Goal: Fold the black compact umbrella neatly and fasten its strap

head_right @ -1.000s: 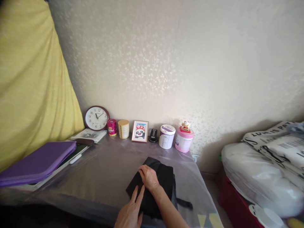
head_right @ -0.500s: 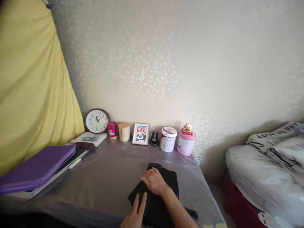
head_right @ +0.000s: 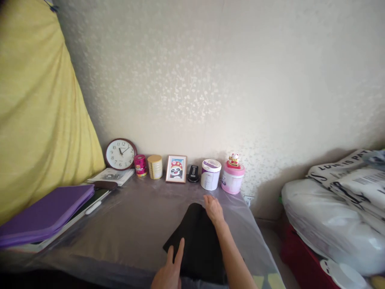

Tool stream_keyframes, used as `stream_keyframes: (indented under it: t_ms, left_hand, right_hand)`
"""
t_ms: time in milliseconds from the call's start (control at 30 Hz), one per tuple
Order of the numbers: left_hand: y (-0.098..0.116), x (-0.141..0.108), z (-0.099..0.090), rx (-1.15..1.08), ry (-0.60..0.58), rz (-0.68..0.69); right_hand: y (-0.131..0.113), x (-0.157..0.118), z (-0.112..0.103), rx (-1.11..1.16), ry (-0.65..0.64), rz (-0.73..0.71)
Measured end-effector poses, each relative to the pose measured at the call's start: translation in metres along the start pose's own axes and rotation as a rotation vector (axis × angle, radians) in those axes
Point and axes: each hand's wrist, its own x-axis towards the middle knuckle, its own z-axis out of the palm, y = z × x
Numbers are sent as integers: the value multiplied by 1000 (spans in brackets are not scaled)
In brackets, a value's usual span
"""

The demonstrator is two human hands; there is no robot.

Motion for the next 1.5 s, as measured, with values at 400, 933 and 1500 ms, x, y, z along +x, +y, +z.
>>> stream_keyframes:
  t_ms: [400, 933, 1500]
  left_hand:
    - [7, -4, -6, 12, 65, 33]
    - [6, -1, -1, 19, 81, 24]
    - [0, 6, 5, 9, 108, 27]
  right_hand:
    - [17, -127, -13, 200, 19, 356]
    - [-12, -98, -36, 734, -75, 485]
    - [-87, -36, 45, 928, -170, 300]
